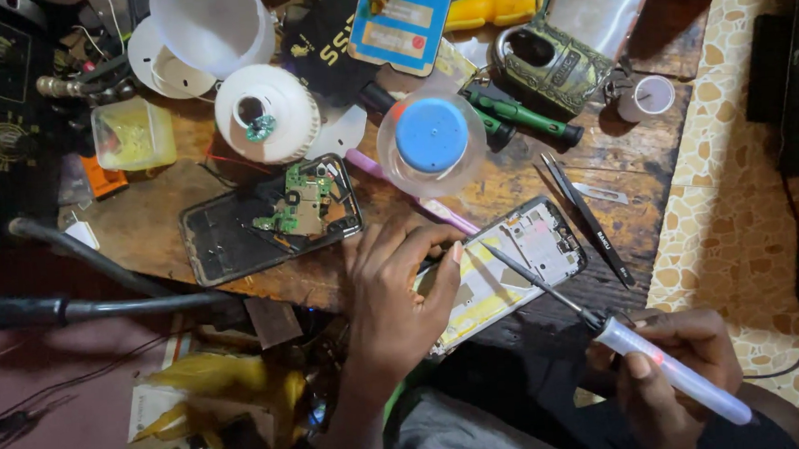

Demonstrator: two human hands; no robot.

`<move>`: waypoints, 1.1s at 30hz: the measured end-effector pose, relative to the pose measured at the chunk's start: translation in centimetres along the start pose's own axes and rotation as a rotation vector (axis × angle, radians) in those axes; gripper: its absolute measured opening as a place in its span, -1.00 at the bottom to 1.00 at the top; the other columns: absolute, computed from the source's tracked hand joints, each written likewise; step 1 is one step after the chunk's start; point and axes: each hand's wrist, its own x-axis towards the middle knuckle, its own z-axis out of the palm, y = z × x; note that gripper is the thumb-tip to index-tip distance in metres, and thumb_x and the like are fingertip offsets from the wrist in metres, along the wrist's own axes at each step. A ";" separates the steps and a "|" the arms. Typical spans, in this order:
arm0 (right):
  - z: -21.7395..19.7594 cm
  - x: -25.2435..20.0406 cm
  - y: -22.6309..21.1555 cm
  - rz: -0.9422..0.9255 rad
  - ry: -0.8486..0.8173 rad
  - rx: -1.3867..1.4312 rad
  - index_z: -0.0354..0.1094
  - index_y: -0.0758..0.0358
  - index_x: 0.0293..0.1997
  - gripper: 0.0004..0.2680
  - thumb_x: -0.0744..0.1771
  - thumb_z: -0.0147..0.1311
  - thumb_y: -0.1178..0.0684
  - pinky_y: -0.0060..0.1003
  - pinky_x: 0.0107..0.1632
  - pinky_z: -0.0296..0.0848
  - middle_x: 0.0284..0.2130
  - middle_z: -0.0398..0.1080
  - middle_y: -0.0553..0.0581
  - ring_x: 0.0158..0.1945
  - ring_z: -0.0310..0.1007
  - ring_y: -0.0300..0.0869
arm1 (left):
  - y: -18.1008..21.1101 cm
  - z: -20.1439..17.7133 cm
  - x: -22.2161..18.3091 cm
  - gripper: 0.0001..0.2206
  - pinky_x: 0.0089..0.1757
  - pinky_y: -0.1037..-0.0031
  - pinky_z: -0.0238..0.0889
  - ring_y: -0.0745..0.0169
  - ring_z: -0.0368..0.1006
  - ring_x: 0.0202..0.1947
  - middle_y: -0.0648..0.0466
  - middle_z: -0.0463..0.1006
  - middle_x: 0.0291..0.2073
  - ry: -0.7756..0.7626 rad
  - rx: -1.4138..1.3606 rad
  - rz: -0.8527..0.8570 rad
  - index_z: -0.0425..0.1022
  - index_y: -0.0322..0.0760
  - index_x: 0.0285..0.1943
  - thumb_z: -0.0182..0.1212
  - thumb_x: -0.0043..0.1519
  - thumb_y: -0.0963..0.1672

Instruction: Repairing a mobile phone using a soldering iron and cleaning tools

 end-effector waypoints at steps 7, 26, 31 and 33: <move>0.2 0.1 -0.2 0.001 -0.010 -0.006 0.07 0.29 -0.30 -0.81 0.20 -0.01 0.04 -0.54 -0.53 0.40 -0.54 0.29 0.17 -0.61 0.37 -0.23 | 0.1 0.1 0.0 -0.97 -0.25 0.40 -0.02 0.20 0.27 -0.40 0.21 0.40 -0.47 0.011 0.030 0.009 0.40 -0.09 -0.36 0.09 0.06 -0.14; 0.3 0.1 0.0 -0.008 0.021 0.044 0.05 0.25 -0.31 -0.77 0.19 0.01 -0.02 -0.57 -0.54 0.34 -0.62 0.26 0.16 -0.64 0.35 -0.23 | 0.0 0.3 -0.2 -0.92 -0.22 0.41 -0.04 0.22 0.28 -0.36 0.21 0.41 -0.43 -0.022 0.012 -0.020 0.41 -0.08 -0.32 0.12 0.02 -0.13; 0.1 -0.1 0.4 -0.009 0.037 0.108 0.09 0.26 -0.28 -0.78 0.20 0.04 -0.01 -0.57 -0.51 0.41 -0.55 0.30 0.15 -0.59 0.38 -0.24 | 0.4 -0.1 0.1 -0.92 -0.22 0.41 -0.04 0.25 0.30 -0.35 0.19 0.41 -0.42 -0.022 0.015 -0.010 0.40 -0.10 -0.34 0.11 0.01 -0.15; 0.1 -0.2 0.3 0.033 0.062 0.132 0.06 0.26 -0.31 -0.76 0.19 0.06 -0.02 -0.50 -0.51 0.46 -0.56 0.20 0.05 -0.60 0.36 -0.24 | 0.5 -0.1 -0.1 -0.91 -0.23 0.40 -0.02 0.21 0.29 -0.36 0.22 0.41 -0.45 -0.021 0.056 -0.023 0.42 -0.06 -0.32 0.11 0.02 -0.14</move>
